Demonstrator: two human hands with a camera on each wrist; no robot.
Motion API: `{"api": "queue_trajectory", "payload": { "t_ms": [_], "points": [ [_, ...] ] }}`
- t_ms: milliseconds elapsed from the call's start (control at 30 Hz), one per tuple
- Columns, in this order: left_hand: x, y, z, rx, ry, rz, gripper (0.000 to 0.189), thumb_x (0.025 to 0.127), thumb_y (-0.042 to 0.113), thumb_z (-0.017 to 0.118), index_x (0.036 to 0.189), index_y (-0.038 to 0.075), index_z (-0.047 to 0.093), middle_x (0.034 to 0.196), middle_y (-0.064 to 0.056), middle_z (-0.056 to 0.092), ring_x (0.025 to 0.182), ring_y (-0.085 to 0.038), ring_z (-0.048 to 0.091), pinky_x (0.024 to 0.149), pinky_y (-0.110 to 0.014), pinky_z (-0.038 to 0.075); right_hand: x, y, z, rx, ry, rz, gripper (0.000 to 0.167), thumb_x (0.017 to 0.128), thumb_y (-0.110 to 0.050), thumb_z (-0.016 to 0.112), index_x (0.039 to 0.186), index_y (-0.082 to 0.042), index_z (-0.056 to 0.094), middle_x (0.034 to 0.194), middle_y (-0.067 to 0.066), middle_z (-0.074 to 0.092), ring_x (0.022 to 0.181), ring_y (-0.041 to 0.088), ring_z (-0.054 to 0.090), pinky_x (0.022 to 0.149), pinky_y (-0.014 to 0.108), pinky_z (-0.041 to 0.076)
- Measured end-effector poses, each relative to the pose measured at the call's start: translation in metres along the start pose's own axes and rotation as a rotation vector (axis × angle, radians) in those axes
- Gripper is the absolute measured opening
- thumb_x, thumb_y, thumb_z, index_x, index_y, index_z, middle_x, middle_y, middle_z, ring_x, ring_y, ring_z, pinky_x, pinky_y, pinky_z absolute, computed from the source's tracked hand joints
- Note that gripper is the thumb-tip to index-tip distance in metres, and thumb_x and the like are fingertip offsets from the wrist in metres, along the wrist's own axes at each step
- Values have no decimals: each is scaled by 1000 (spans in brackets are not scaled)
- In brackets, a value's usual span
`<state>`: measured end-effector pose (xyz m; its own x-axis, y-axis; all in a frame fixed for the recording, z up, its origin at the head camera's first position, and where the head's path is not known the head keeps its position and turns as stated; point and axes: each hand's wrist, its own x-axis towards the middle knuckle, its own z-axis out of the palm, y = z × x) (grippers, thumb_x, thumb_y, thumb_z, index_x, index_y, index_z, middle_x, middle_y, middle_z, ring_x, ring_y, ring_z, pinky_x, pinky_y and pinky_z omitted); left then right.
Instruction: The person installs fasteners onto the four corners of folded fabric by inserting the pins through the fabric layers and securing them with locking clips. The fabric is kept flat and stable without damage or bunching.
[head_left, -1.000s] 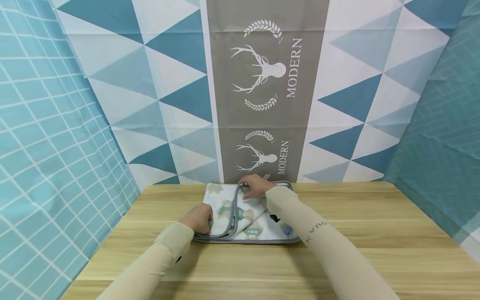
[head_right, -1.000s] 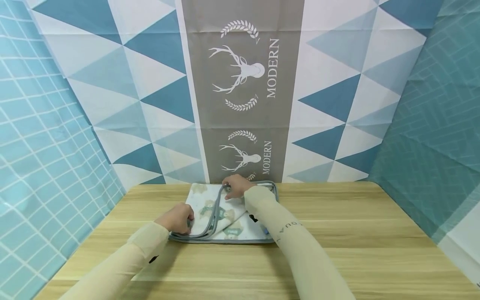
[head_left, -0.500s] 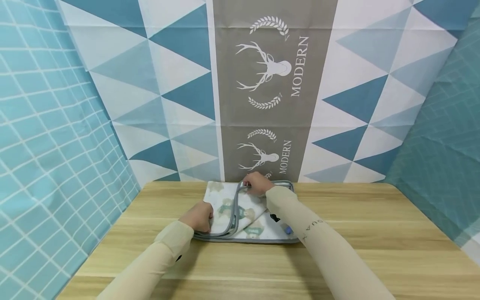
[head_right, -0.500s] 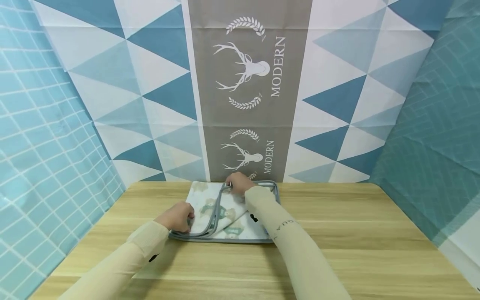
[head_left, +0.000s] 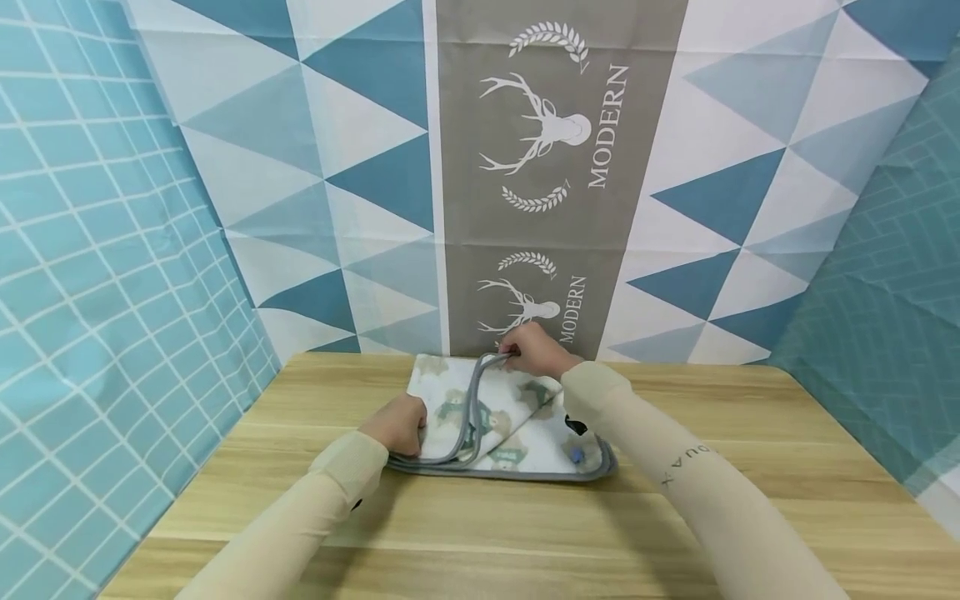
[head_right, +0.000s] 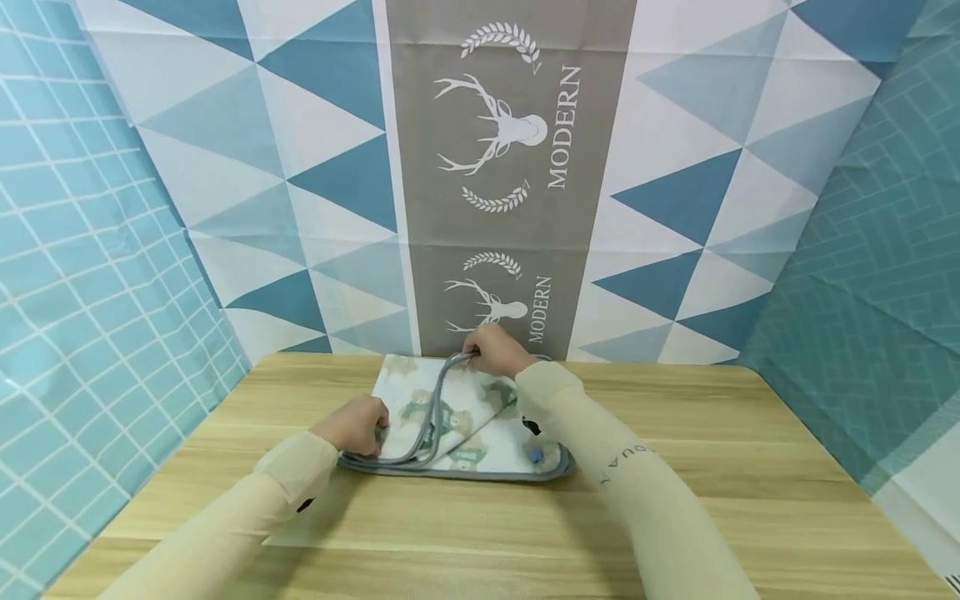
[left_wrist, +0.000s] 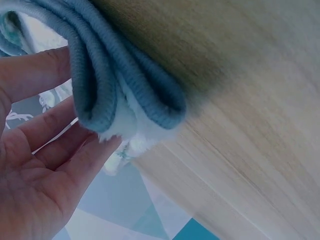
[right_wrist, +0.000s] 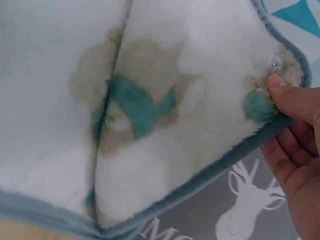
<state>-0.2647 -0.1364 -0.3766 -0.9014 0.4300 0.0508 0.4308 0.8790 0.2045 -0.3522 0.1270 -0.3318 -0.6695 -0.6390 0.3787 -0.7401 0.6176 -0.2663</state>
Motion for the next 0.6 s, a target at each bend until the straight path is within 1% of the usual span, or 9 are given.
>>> {"api": "queue_trajectory", "payload": {
  "t_ms": [67,133,200,300,433,500,600],
  "points": [
    [0,1,0,-4,0,7,44,55,-4,79,54,13,38,57,3,31,55,-14,28,51,-26,24,-7,-2,-6,-3,2,-14,6,77,-4,77,81,-7,76,77,6,74,66,11,63,63,22,51],
    [0,2,-1,-10,-5,14,45,54,-5,78,54,13,37,57,3,30,55,-14,27,51,-26,23,-15,-5,-14,-18,-1,-21,7,78,-5,77,85,-7,76,80,6,74,67,11,65,64,22,53],
    [1,2,-1,-11,-1,24,42,54,-4,79,55,12,40,57,3,32,55,-14,29,51,-25,25,-25,-8,-22,-26,-5,-18,7,79,-7,76,86,-8,77,82,6,75,69,12,67,66,23,54],
    [1,1,-2,-6,-1,36,42,55,-3,81,55,12,42,57,3,33,55,-13,29,52,-24,26,-39,-15,-36,-42,-8,-15,5,82,-8,74,86,-9,76,82,5,75,72,12,68,68,25,55],
    [0,-2,-5,-13,-7,39,46,55,-3,79,55,13,36,57,4,28,55,-13,26,52,-25,24,-57,-17,-53,-73,9,-12,8,83,-5,70,85,-11,76,83,3,75,76,15,69,71,30,57],
    [0,-3,-4,-23,-14,32,41,56,-3,78,56,12,40,58,3,32,56,-14,28,53,-25,25,-66,-15,-61,-89,17,-4,10,82,-4,70,83,-12,75,81,1,74,74,14,69,69,31,57],
    [1,-5,-3,-26,-27,29,26,57,-2,77,61,7,52,62,1,42,58,-14,34,54,-25,31,-81,-12,-72,-90,19,30,10,80,-3,72,80,-13,75,78,0,74,72,12,68,68,33,57]
  ]
}}
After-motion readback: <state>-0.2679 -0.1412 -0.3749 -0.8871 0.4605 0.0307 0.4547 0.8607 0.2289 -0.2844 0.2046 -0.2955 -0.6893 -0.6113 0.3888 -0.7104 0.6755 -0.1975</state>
